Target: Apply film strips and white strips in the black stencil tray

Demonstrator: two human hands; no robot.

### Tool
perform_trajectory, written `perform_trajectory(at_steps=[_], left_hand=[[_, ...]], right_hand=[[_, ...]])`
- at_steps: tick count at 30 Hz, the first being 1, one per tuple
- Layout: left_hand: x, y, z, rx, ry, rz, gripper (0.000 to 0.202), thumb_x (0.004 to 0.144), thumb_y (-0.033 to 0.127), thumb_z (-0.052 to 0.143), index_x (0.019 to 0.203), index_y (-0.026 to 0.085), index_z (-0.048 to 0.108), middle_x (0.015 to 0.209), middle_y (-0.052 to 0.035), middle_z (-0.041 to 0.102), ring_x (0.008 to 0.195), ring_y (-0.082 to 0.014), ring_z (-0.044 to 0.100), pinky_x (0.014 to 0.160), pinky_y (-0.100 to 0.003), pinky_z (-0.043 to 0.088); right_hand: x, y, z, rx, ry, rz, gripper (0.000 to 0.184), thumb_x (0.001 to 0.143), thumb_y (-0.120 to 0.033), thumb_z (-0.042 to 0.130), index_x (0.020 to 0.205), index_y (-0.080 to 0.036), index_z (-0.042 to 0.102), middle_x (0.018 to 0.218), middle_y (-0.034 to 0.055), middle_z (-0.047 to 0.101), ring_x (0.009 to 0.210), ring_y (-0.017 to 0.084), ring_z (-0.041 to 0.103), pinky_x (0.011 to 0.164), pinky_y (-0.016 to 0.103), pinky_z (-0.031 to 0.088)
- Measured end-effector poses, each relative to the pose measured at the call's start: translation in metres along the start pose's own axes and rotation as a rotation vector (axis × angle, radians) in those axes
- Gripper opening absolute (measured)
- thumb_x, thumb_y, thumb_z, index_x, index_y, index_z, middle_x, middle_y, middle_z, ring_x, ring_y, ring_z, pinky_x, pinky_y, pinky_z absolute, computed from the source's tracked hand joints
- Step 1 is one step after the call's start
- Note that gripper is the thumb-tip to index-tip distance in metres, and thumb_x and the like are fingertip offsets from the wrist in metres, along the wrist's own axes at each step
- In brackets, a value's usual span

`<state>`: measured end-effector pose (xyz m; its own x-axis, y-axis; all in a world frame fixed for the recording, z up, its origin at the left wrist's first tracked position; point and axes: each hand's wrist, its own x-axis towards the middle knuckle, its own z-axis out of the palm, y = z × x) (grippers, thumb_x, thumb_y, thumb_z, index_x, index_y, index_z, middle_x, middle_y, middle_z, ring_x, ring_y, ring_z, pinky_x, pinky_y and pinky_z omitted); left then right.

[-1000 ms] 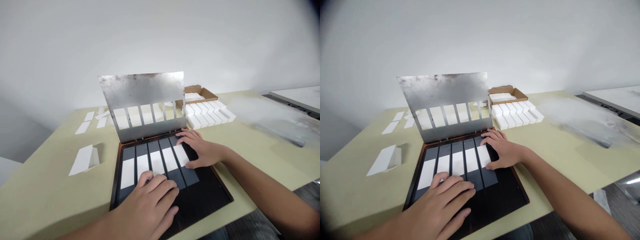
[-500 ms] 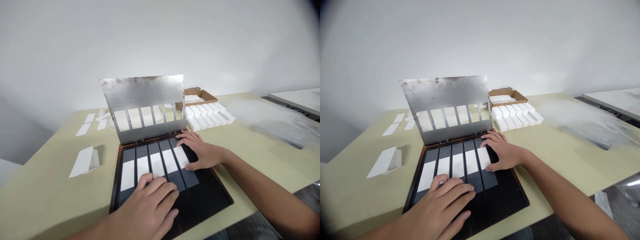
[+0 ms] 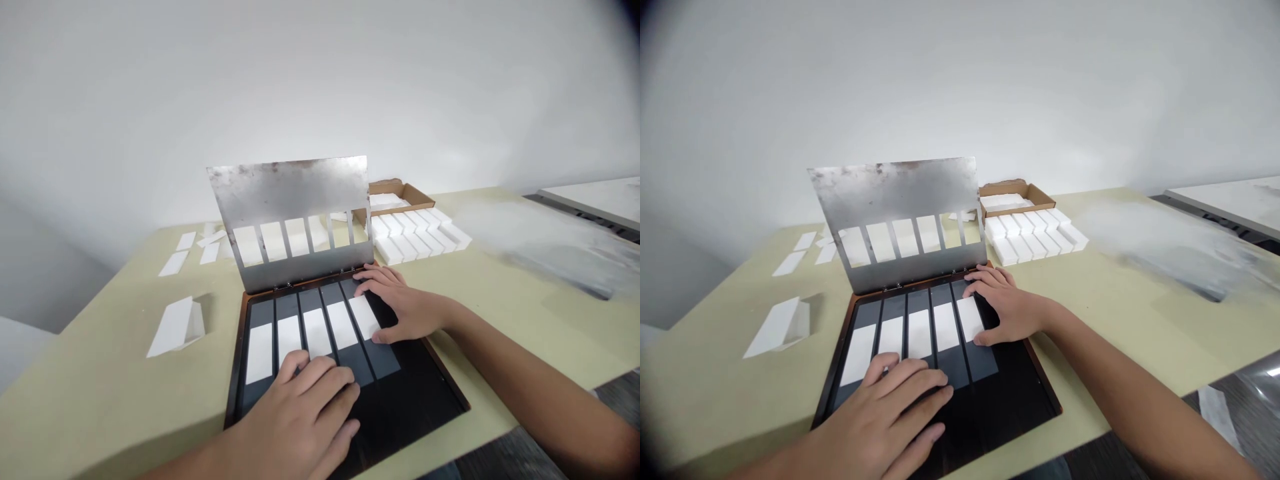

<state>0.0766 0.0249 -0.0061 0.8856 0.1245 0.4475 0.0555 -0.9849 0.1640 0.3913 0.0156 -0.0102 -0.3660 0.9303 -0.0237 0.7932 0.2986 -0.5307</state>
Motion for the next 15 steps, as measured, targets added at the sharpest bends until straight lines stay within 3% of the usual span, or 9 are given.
perform_trajectory(at_steps=[11, 15], left_hand=[[0.000, 0.002, 0.004, 0.047, 0.019, 0.026, 0.018, 0.107, 0.026, 0.060, 0.116, 0.015, 0.071, 0.108, -0.0064, 0.075, 0.099, -0.0243, 0.064, 0.089, -0.043, 0.037], [0.000, 0.003, -0.011, 0.078, 0.053, 0.023, 0.018, 0.104, 0.025, 0.063, 0.116, 0.015, 0.071, 0.109, -0.0076, 0.075, 0.098, -0.0244, 0.064, 0.088, -0.042, 0.038]], right_hand=[[0.001, -0.005, -0.002, 0.011, -0.035, 0.035, 0.079, 0.080, -0.070, 0.077, 0.142, -0.029, 0.049, 0.173, 0.0108, 0.028, 0.165, 0.040, 0.005, 0.130, 0.068, 0.015], [0.000, -0.002, -0.002, 0.038, -0.045, 0.045, 0.081, 0.082, -0.070, 0.077, 0.145, -0.030, 0.047, 0.174, 0.0110, 0.024, 0.165, 0.039, 0.003, 0.130, 0.068, 0.012]])
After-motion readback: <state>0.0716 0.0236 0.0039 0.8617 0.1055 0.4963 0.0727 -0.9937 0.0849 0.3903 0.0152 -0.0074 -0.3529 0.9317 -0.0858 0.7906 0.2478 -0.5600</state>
